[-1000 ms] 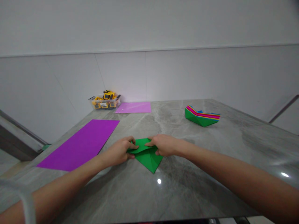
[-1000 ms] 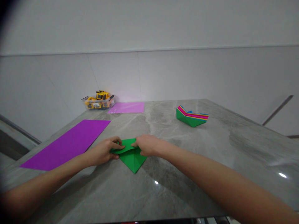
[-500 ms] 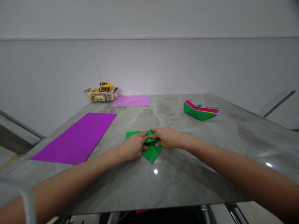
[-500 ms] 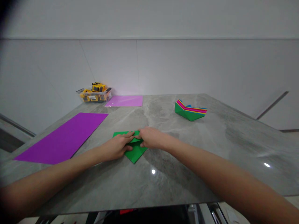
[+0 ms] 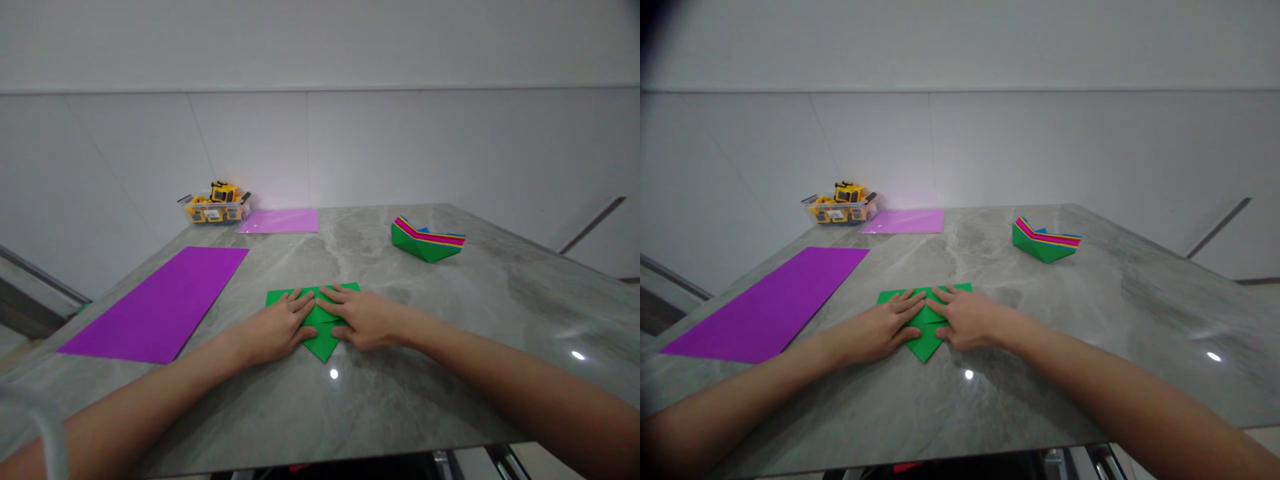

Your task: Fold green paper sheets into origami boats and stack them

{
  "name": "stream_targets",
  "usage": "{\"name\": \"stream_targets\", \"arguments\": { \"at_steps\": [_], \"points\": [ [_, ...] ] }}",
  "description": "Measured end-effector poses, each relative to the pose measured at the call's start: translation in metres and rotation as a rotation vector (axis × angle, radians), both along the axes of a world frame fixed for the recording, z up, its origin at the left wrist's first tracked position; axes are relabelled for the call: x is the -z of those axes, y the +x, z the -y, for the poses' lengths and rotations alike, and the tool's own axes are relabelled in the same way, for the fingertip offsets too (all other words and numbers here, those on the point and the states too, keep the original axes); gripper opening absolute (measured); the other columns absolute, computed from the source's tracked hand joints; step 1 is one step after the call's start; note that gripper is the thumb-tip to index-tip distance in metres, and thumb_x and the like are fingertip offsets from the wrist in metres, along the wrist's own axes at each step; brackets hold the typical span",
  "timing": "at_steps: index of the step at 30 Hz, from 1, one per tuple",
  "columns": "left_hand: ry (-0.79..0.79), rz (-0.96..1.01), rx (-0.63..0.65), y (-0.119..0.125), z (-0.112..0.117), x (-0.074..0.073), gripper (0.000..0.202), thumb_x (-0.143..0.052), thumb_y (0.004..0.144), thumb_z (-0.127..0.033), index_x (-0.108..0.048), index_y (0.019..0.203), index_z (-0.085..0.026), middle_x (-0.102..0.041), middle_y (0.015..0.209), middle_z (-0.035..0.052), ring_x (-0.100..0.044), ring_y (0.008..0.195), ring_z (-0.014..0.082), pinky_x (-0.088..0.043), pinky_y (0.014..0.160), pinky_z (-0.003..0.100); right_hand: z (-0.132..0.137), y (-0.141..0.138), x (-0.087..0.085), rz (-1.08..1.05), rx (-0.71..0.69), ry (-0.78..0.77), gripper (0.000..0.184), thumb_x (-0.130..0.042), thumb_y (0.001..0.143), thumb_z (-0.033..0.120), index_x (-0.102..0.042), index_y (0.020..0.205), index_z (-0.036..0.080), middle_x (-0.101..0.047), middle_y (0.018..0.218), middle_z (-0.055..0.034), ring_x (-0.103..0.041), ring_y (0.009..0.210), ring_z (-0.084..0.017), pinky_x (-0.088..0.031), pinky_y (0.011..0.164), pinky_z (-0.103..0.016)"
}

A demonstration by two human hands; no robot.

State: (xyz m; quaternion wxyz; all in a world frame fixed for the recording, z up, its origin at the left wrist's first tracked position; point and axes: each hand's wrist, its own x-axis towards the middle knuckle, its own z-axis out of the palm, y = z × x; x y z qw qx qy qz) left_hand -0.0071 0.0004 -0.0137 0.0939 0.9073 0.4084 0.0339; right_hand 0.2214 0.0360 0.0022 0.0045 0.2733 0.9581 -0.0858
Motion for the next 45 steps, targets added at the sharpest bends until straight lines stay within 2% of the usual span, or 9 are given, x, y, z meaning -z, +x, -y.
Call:
{"name": "stream_targets", "arguments": {
  "at_steps": [5,10,16,20,23,26,31,39,45],
  "points": [
    [-0.008,0.010,0.008,-0.004,0.003,0.006,0.056,-0.037,0.101,-0.040,-0.025,0.151,-0.017,-0.023,0.157,0.0136,-0.012,0.146,0.0302,-0.019,0.116,0.049,0.007,0.008,0.011,-0.065,-0.008,0.028,0.062,-0.042,0.096,0.043,-0.028,0.151,0.016,-0.029,0.155,-0.0157,-0.024,0.142,-0.035,-0.028,0.111,-0.056],
    [-0.050,-0.017,0.017,-0.006,0.007,0.000,0.056,-0.033,0.102,-0.036,-0.016,0.153,-0.021,-0.016,0.160,0.0096,-0.006,0.147,0.0298,-0.016,0.117,0.050,0.010,0.009,0.010,-0.039,-0.016,0.073,0.059,-0.035,0.099,0.046,-0.029,0.151,0.017,-0.030,0.155,-0.0093,-0.027,0.140,-0.037,-0.029,0.110,-0.056],
    [0.067,-0.059,0.008,0.007,0.010,0.001,0.055,-0.032,0.101,-0.040,-0.030,0.147,-0.011,-0.030,0.155,0.0176,-0.019,0.145,0.0313,-0.023,0.115,0.048,0.019,-0.003,0.005,-0.018,0.015,0.187,0.056,-0.038,0.098,0.044,-0.039,0.145,0.012,-0.040,0.150,-0.0135,-0.045,0.128,-0.037,-0.034,0.105,-0.054],
    [0.063,-0.074,-0.022,0.015,0.011,0.000,0.058,-0.033,0.100,-0.040,-0.033,0.145,-0.004,-0.032,0.152,0.0225,-0.023,0.143,0.0338,-0.025,0.114,0.049,0.020,-0.012,0.009,-0.038,0.009,0.216,0.053,-0.040,0.098,0.041,-0.048,0.137,0.006,-0.048,0.142,-0.0189,-0.047,0.125,-0.036,-0.037,0.103,-0.051],
    [0.013,0.004,-0.035,0.014,0.008,-0.002,0.052,-0.029,0.102,-0.037,-0.039,0.143,-0.007,-0.035,0.152,0.0188,-0.026,0.143,0.0304,-0.025,0.115,0.048,0.018,-0.017,0.013,-0.136,0.029,0.210,0.040,-0.036,0.099,0.030,-0.060,0.124,0.010,-0.057,0.133,-0.0164,-0.051,0.122,-0.029,-0.038,0.103,-0.045],
    [0.032,0.150,-0.063,0.010,0.001,-0.001,0.040,-0.030,0.102,-0.027,-0.054,0.132,-0.015,-0.051,0.143,0.0114,-0.041,0.136,0.0235,-0.030,0.113,0.041,0.016,-0.021,0.013,-0.203,0.171,0.169,0.034,-0.039,0.099,0.033,-0.068,0.106,0.015,-0.066,0.112,-0.0124,-0.057,0.107,-0.025,-0.041,0.097,-0.042],
    [0.074,0.186,-0.193,0.007,-0.008,-0.003,0.024,-0.054,0.091,-0.024,-0.068,0.110,-0.018,-0.065,0.113,0.0099,-0.058,0.106,0.0257,-0.045,0.097,0.039,0.015,-0.028,0.008,-0.193,0.354,0.117,0.032,-0.062,0.086,0.035,-0.063,0.110,0.013,-0.061,0.110,-0.0148,-0.055,0.104,-0.029,-0.043,0.089,-0.043],
    [-0.129,0.250,-0.217,0.011,0.001,-0.010,0.028,-0.060,0.083,-0.019,-0.065,0.110,-0.022,-0.062,0.096,0.0039,-0.060,0.091,0.0208,-0.046,0.082,0.031,0.011,-0.025,-0.002,-0.155,0.322,-0.146,0.037,-0.071,0.076,0.037,-0.064,0.106,0.017,-0.067,0.104,-0.0097,-0.060,0.102,-0.029,-0.040,0.090,-0.044],
    [-0.141,0.274,-0.250,0.015,0.006,-0.013,0.019,-0.060,0.080,-0.020,-0.064,0.099,-0.020,-0.064,0.095,0.0045,-0.060,0.091,0.0216,-0.045,0.080,0.032,0.018,-0.030,-0.008,-0.086,0.330,-0.117,0.036,-0.070,0.075,0.038,-0.066,0.101,0.014,-0.065,0.108,-0.0147,-0.057,0.105,-0.031,-0.039,0.092,-0.044]
  ]
}}
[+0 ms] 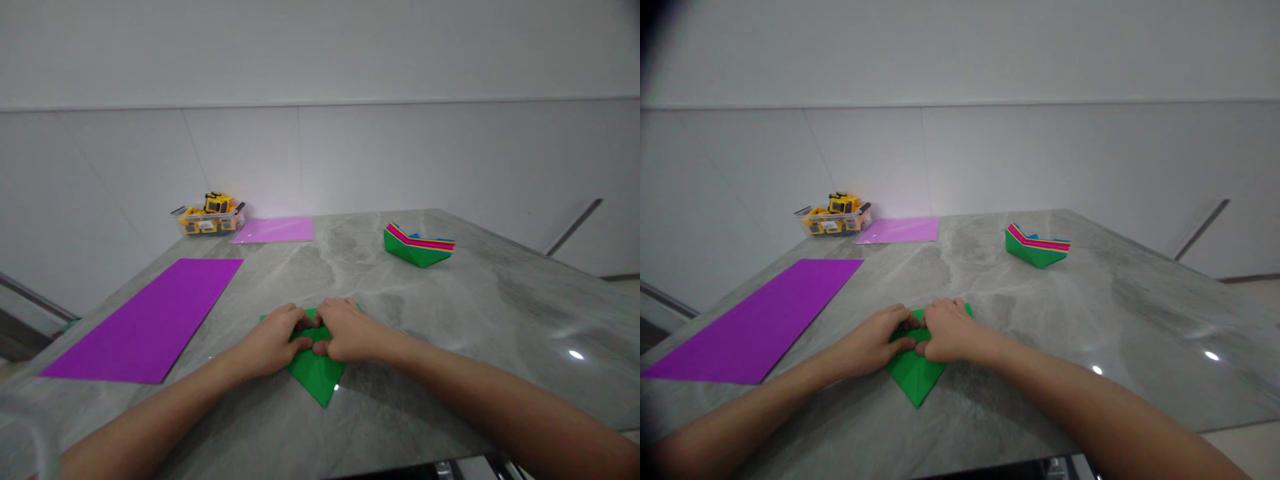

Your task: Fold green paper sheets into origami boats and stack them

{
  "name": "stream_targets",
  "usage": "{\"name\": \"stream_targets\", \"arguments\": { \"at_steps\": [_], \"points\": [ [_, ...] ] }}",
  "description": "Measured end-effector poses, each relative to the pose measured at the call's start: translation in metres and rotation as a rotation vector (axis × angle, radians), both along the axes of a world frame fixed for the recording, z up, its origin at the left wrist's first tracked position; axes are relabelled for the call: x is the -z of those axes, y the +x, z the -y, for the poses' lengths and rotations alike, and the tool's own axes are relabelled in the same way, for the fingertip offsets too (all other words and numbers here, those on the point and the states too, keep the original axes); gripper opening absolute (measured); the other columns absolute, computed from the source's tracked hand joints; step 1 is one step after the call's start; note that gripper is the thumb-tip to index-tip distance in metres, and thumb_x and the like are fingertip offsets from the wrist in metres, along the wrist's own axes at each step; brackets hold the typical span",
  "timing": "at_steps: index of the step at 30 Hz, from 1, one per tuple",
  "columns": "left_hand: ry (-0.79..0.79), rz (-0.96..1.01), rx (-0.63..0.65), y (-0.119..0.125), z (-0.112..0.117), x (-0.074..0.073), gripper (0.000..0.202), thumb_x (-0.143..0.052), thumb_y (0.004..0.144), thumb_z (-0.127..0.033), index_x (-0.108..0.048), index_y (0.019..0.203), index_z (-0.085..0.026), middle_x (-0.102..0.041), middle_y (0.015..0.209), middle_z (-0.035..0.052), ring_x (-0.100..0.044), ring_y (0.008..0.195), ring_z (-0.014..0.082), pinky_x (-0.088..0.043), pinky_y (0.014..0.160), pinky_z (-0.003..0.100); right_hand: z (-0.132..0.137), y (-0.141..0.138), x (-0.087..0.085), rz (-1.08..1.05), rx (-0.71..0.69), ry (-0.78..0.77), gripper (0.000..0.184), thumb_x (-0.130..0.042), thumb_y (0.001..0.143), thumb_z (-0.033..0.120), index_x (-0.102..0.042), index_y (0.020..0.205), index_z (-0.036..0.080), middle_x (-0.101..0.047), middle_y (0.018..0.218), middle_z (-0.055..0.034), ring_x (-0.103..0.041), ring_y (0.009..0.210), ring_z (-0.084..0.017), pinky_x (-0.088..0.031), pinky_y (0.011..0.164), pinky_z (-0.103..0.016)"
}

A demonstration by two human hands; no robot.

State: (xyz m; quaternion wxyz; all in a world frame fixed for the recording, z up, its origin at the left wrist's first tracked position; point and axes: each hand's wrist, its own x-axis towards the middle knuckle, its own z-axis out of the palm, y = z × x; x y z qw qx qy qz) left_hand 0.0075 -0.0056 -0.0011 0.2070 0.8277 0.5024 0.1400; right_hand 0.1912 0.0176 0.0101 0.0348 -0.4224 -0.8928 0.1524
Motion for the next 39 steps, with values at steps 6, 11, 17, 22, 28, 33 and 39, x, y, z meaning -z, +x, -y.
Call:
{"name": "stream_targets", "arguments": {
  "at_steps": [6,11,17,22,28,33,39],
  "points": [
    [-0.029,0.003,0.023,0.002,-0.002,-0.004,0.011,-0.054,0.082,-0.018,-0.065,0.084,-0.019,-0.067,0.081,0.0028,-0.061,0.077,0.0191,-0.041,0.068,0.027,-0.005,-0.002,0.001,-0.149,0.048,-0.102,0.019,-0.071,0.073,0.031,-0.066,0.085,0.017,-0.067,0.080,-0.0045,-0.059,0.075,-0.020,-0.040,0.071,-0.030],
    [-0.058,0.002,-0.054,0.005,-0.004,-0.003,0.012,-0.054,0.080,-0.017,-0.065,0.077,-0.017,-0.065,0.069,0.0015,-0.058,0.066,0.0175,-0.033,0.058,0.025,-0.013,-0.003,0.005,-0.312,0.072,-0.249,0.005,-0.064,0.076,0.017,-0.068,0.077,0.015,-0.060,0.064,0.0020,-0.051,0.060,-0.011,-0.033,0.055,-0.022],
    [-0.060,0.021,-0.084,0.010,-0.002,-0.003,0.010,-0.056,0.077,-0.015,-0.065,0.074,-0.018,-0.064,0.066,0.0003,-0.057,0.064,0.0166,-0.031,0.056,0.025,-0.011,-0.006,0.007,-0.331,0.105,-0.242,0.013,-0.057,0.072,0.008,-0.067,0.066,0.013,-0.053,0.055,0.0032,-0.045,0.055,-0.009,-0.029,0.052,-0.022],
    [-0.033,0.042,-0.105,0.006,-0.001,-0.005,0.011,-0.054,0.078,-0.015,-0.063,0.071,-0.017,-0.061,0.064,0.0000,-0.054,0.062,0.0155,-0.032,0.056,0.024,-0.013,0.000,0.006,-0.337,0.032,-0.221,0.006,-0.063,0.074,0.015,-0.068,0.071,0.014,-0.054,0.056,0.0043,-0.045,0.054,-0.009,-0.027,0.051,-0.022],
    [-0.066,0.112,-0.043,0.003,-0.002,-0.009,0.014,-0.055,0.081,-0.020,-0.068,0.079,-0.018,-0.061,0.065,-0.0014,-0.052,0.060,0.0135,-0.033,0.056,0.023,-0.012,0.004,0.014,-0.344,-0.028,-0.138,0.021,-0.064,0.078,0.017,-0.063,0.058,0.014,-0.039,0.049,0.0067,-0.036,0.051,-0.007,-0.021,0.050,-0.024],
    [-0.125,0.196,-0.004,0.002,-0.004,-0.011,0.017,-0.053,0.080,-0.019,-0.069,0.073,-0.017,-0.058,0.062,-0.0029,-0.048,0.057,0.0118,-0.033,0.054,0.022,-0.012,0.001,0.015,-0.313,-0.050,-0.108,0.020,-0.065,0.080,0.019,-0.066,0.060,0.016,-0.041,0.049,0.0067,-0.037,0.051,-0.008,-0.022,0.054,-0.025],
    [-0.050,0.171,-0.068,-0.005,-0.005,-0.019,0.019,-0.053,0.082,-0.026,-0.067,0.072,-0.017,-0.054,0.059,-0.0034,-0.046,0.055,0.0119,-0.031,0.052,0.023,-0.027,0.013,0.005,-0.250,-0.076,0.084,0.017,-0.068,0.083,0.027,-0.071,0.068,0.019,-0.056,0.057,0.0041,-0.047,0.063,-0.012,-0.025,0.077,-0.033]
  ]
}}
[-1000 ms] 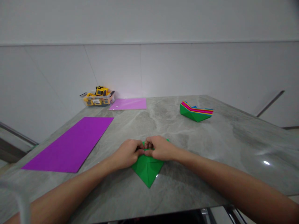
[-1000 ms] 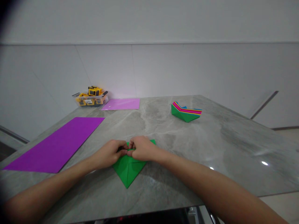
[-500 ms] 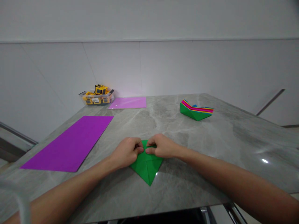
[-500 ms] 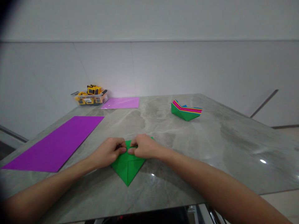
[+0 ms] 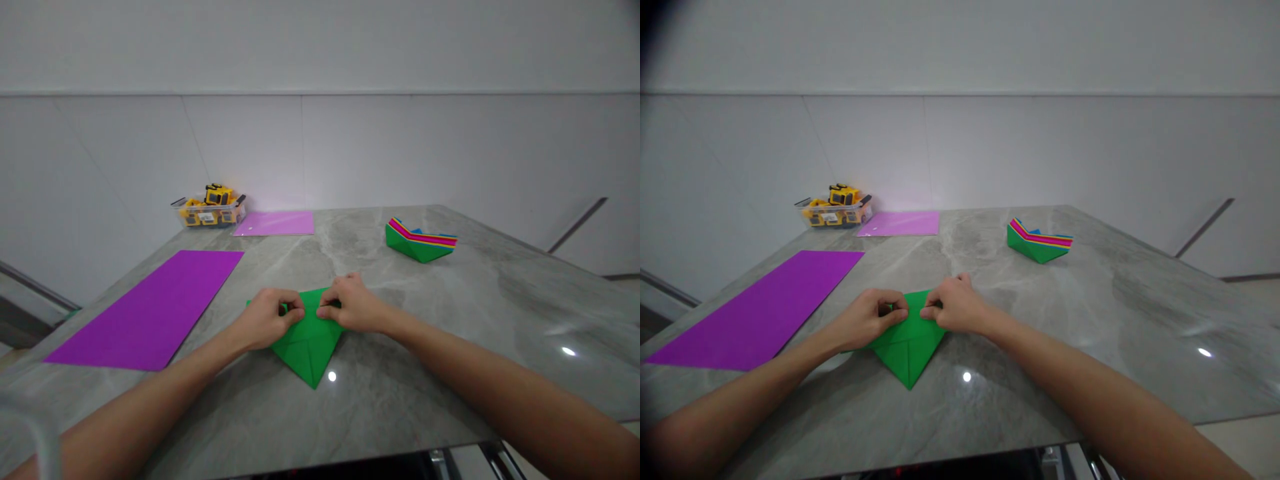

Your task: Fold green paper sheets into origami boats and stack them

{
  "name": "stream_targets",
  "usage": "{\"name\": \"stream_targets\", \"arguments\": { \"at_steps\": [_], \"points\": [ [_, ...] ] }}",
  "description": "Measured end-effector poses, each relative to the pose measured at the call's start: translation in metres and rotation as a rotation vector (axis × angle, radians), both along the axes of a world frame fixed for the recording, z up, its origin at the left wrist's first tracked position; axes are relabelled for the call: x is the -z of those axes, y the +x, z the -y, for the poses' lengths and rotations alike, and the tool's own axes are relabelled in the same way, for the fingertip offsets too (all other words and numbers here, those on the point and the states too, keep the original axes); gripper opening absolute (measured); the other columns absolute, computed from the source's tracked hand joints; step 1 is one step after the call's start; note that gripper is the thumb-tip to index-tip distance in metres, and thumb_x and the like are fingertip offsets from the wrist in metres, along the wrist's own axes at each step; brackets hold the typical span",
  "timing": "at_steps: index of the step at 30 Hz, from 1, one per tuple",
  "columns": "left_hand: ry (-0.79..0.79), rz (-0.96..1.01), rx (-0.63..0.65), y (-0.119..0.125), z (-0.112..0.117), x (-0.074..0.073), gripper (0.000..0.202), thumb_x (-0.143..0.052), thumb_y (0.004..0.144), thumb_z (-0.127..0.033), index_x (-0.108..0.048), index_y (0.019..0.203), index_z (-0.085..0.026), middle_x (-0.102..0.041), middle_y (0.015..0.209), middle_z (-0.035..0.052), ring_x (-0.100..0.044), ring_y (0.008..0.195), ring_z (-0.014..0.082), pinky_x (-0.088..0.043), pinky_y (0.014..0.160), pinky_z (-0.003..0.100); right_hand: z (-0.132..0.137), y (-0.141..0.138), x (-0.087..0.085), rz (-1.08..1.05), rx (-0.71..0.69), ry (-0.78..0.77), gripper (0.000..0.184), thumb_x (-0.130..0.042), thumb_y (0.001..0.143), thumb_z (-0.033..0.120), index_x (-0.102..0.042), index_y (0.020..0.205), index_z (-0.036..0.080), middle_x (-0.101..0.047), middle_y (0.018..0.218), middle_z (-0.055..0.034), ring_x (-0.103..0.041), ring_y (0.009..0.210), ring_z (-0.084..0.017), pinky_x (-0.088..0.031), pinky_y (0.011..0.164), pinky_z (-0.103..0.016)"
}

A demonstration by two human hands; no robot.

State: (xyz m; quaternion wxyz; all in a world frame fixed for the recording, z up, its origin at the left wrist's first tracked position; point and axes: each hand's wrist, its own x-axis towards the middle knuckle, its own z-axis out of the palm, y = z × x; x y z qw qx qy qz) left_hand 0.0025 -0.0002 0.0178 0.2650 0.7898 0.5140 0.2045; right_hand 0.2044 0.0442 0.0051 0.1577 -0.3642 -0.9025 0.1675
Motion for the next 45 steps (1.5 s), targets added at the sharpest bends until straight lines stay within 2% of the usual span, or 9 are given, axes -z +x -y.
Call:
{"name": "stream_targets", "arguments": {
  "at_steps": [6,12,17,22,26,29,32,36,45],
  "points": [
    [0.219,-0.157,-0.020,-0.006,-0.006,-0.002,0.019,-0.052,0.086,-0.024,-0.060,0.069,-0.018,-0.059,0.061,-0.0007,-0.052,0.058,0.0148,-0.032,0.057,0.026,-0.006,0.005,-0.004,-0.025,0.064,0.089,0.017,-0.067,0.084,0.026,-0.074,0.070,0.022,-0.062,0.062,0.0007,-0.051,0.074,-0.016,-0.025,0.080,-0.036],
    [0.487,-0.295,-0.116,-0.031,-0.020,-0.003,0.017,-0.056,0.088,-0.026,-0.064,0.074,-0.020,-0.063,0.074,0.0036,-0.056,0.079,0.0228,-0.039,0.073,0.033,-0.009,0.017,-0.008,-0.158,0.204,0.387,0.012,-0.069,0.084,0.028,-0.074,0.075,0.024,-0.069,0.088,-0.0031,-0.047,0.105,-0.025,-0.020,0.096,-0.044],
    [0.740,-0.240,-0.292,-0.046,-0.028,0.004,0.017,-0.061,0.086,-0.030,-0.068,0.075,-0.018,-0.051,0.113,0.0131,-0.045,0.112,0.0332,-0.038,0.092,0.049,-0.012,0.026,-0.012,-0.255,0.355,0.527,0.017,-0.071,0.081,0.031,-0.075,0.067,0.024,-0.056,0.125,-0.0062,-0.038,0.119,-0.030,-0.025,0.098,-0.046],
    [0.801,-0.194,-0.329,-0.049,-0.029,0.007,0.018,-0.061,0.087,-0.031,-0.065,0.075,-0.018,-0.042,0.125,0.0132,-0.037,0.123,0.0354,-0.034,0.100,0.055,-0.017,0.032,-0.011,-0.301,0.382,0.534,0.016,-0.072,0.081,0.029,-0.075,0.066,0.022,-0.051,0.131,-0.0085,-0.037,0.123,-0.032,-0.028,0.099,-0.047],
    [0.806,-0.176,-0.328,-0.053,-0.031,0.007,0.018,-0.062,0.086,-0.030,-0.063,0.074,-0.018,-0.043,0.125,0.0135,-0.037,0.123,0.0357,-0.035,0.100,0.055,-0.022,0.036,-0.004,-0.319,0.379,0.505,0.017,-0.070,0.082,0.024,-0.074,0.066,0.021,-0.057,0.119,-0.0091,-0.044,0.114,-0.029,-0.033,0.093,-0.045],
    [0.766,-0.135,-0.327,-0.055,-0.033,0.006,0.018,-0.061,0.085,-0.031,-0.061,0.072,-0.018,-0.047,0.121,0.0130,-0.042,0.119,0.0341,-0.037,0.099,0.052,-0.022,0.036,-0.001,-0.360,0.382,0.554,0.016,-0.068,0.083,0.026,-0.074,0.069,0.021,-0.056,0.121,-0.0096,-0.044,0.115,-0.030,-0.032,0.094,-0.045],
    [0.629,-0.047,-0.318,-0.055,-0.032,0.002,0.018,-0.058,0.086,-0.033,-0.055,0.073,-0.020,-0.058,0.096,0.0073,-0.056,0.094,0.0252,-0.044,0.083,0.039,-0.023,0.033,-0.001,-0.432,0.395,0.482,0.017,-0.066,0.084,0.027,-0.074,0.071,0.019,-0.058,0.116,-0.0116,-0.050,0.110,-0.028,-0.036,0.092,-0.041],
    [0.430,0.040,-0.331,-0.054,-0.029,0.000,0.020,-0.054,0.086,-0.038,-0.051,0.074,-0.022,-0.052,0.059,-0.0038,-0.051,0.056,0.0159,-0.035,0.055,0.027,-0.025,0.032,-0.001,-0.461,0.372,0.207,0.020,-0.061,0.085,0.027,-0.069,0.069,0.019,-0.065,0.075,-0.0030,-0.058,0.073,-0.017,-0.041,0.071,-0.029],
    [0.370,0.219,-0.223,-0.062,-0.031,0.000,0.016,-0.051,0.083,-0.030,-0.050,0.070,-0.020,-0.048,0.059,-0.0036,-0.044,0.056,0.0135,-0.033,0.053,0.025,-0.021,0.036,-0.011,-0.433,0.371,0.152,0.022,-0.057,0.083,0.027,-0.067,0.066,0.017,-0.059,0.057,0.0007,-0.050,0.056,-0.014,-0.033,0.056,-0.026]
  ]
}}
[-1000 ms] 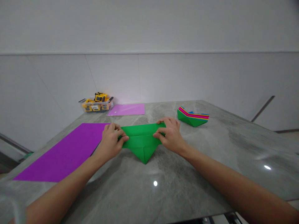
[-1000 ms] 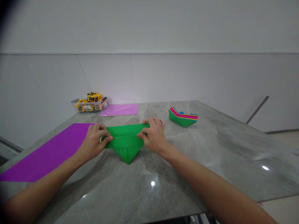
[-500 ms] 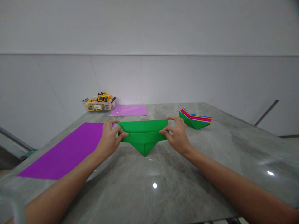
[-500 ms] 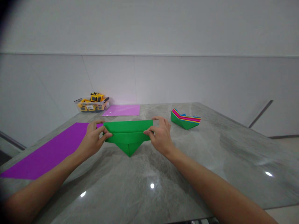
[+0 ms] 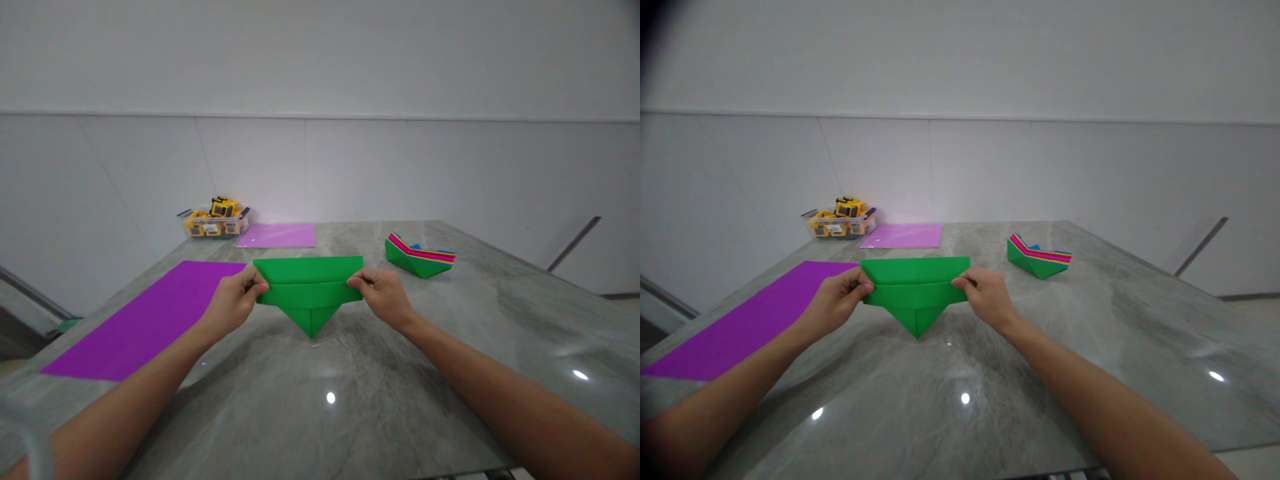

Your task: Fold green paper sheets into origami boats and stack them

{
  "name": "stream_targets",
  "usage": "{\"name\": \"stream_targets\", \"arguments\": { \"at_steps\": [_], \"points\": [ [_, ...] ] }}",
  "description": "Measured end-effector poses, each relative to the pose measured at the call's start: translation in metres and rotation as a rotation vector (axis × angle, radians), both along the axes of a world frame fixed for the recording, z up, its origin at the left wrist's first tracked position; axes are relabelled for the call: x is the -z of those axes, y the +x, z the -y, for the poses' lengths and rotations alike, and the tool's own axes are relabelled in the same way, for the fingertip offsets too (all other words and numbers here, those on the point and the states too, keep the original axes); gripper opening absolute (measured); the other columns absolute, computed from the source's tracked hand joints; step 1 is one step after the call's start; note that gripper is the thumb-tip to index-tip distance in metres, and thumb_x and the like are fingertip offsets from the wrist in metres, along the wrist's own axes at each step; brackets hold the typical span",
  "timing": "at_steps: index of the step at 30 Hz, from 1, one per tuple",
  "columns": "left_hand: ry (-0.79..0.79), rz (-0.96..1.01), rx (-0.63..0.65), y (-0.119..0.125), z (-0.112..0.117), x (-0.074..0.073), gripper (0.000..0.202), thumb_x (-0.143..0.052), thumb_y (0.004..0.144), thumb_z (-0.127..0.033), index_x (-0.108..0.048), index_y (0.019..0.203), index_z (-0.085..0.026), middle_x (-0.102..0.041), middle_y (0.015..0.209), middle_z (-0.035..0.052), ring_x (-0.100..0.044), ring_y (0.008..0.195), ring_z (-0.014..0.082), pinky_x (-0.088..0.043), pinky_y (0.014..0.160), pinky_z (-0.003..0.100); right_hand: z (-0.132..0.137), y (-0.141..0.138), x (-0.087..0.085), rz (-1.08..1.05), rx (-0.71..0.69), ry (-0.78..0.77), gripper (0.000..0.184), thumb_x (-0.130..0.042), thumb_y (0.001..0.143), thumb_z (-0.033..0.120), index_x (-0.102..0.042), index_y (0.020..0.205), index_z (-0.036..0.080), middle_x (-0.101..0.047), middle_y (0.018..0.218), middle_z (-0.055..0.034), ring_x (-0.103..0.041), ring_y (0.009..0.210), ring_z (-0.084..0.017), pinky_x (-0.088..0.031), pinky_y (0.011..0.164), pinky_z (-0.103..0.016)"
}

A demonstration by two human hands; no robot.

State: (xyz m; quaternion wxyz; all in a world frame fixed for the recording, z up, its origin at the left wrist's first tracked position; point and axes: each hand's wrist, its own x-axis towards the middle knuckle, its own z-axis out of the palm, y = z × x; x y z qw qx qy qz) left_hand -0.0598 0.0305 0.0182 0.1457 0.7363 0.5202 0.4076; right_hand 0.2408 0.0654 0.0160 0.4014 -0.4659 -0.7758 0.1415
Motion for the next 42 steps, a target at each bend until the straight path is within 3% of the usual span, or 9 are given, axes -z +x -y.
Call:
{"name": "stream_targets", "arguments": {
  "at_steps": [5,10,16,20,23,25,27,31,42],
  "points": [
    [-0.108,0.013,0.083,-0.003,-0.002,-0.001,0.020,-0.044,0.086,-0.033,-0.050,0.073,-0.020,-0.046,0.059,-0.0042,-0.047,0.055,0.0129,-0.038,0.051,0.023,-0.005,0.007,-0.004,0.089,-0.019,-0.098,0.031,-0.050,0.086,0.032,-0.063,0.063,0.017,-0.051,0.054,0.0021,-0.044,0.053,-0.012,-0.030,0.053,-0.025],
    [-0.208,-0.079,0.103,0.007,-0.004,0.016,0.017,-0.046,0.084,-0.028,-0.060,0.084,-0.018,-0.046,0.051,-0.0057,-0.048,0.048,0.0132,-0.040,0.047,0.023,-0.017,0.010,0.015,0.227,-0.048,-0.199,0.035,-0.052,0.086,0.034,-0.060,0.056,0.017,-0.047,0.050,0.0029,-0.044,0.051,-0.012,-0.030,0.050,-0.024],
    [-0.102,-0.197,-0.036,0.004,-0.009,0.026,0.021,-0.052,0.081,-0.024,-0.064,0.097,-0.018,-0.065,0.099,0.0085,-0.061,0.096,0.0245,-0.050,0.081,0.037,-0.022,0.005,0.042,0.364,0.007,-0.176,0.017,-0.061,0.082,0.024,-0.072,0.073,0.015,-0.067,0.085,-0.0088,-0.059,0.086,-0.022,-0.043,0.079,-0.031],
    [-0.065,-0.250,-0.109,-0.004,-0.010,0.020,0.024,-0.045,0.086,-0.022,-0.065,0.098,-0.017,-0.068,0.103,0.0110,-0.063,0.099,0.0267,-0.049,0.088,0.043,-0.024,0.005,0.045,0.397,0.021,-0.163,0.018,-0.061,0.085,0.025,-0.075,0.081,0.014,-0.067,0.094,-0.0119,-0.059,0.096,-0.025,-0.043,0.090,-0.038],
    [-0.055,-0.305,-0.029,0.015,0.003,0.020,0.031,-0.043,0.092,-0.032,-0.065,0.109,-0.017,-0.069,0.114,0.0112,-0.062,0.111,0.0260,-0.045,0.099,0.043,-0.021,0.004,0.042,0.401,0.038,-0.146,0.016,-0.062,0.085,0.024,-0.075,0.086,0.014,-0.067,0.101,-0.0133,-0.060,0.100,-0.026,-0.044,0.093,-0.041],
    [-0.045,-0.420,0.108,0.037,0.018,0.025,0.042,-0.039,0.096,-0.036,-0.055,0.128,-0.014,-0.053,0.140,0.0143,-0.043,0.135,0.0272,-0.035,0.109,0.045,-0.013,-0.002,0.039,0.399,0.053,-0.115,0.017,-0.062,0.084,0.019,-0.074,0.096,0.014,-0.063,0.117,-0.0155,-0.057,0.112,-0.028,-0.041,0.100,-0.043],
    [-0.094,-0.583,0.222,0.060,0.032,0.033,0.058,-0.041,0.096,-0.043,-0.040,0.142,-0.009,-0.032,0.153,0.0189,-0.025,0.143,0.0300,-0.029,0.113,0.047,-0.001,-0.013,0.038,0.404,0.002,-0.064,0.031,-0.058,0.084,0.013,-0.068,0.113,0.014,-0.051,0.138,-0.0154,-0.045,0.129,-0.027,-0.033,0.109,-0.042],
    [-0.120,-0.737,0.292,0.083,0.043,0.044,0.067,-0.036,0.097,-0.047,-0.029,0.147,-0.004,-0.028,0.153,0.0224,-0.023,0.143,0.0317,-0.023,0.116,0.046,0.028,-0.040,0.045,0.470,-0.408,-0.027,0.048,-0.043,0.091,0.014,-0.048,0.138,0.006,-0.045,0.145,-0.0175,-0.040,0.137,-0.023,-0.032,0.114,-0.038],
    [-0.105,-0.938,0.106,0.083,0.049,0.036,0.069,-0.029,0.097,-0.045,-0.039,0.140,0.008,-0.040,0.144,0.0312,-0.036,0.136,0.0387,-0.031,0.111,0.048,0.040,-0.048,0.032,0.622,-0.426,-0.080,0.051,-0.039,0.095,0.022,-0.043,0.141,0.002,-0.042,0.146,-0.0203,-0.037,0.138,-0.029,-0.031,0.114,-0.045]
  ]
}}
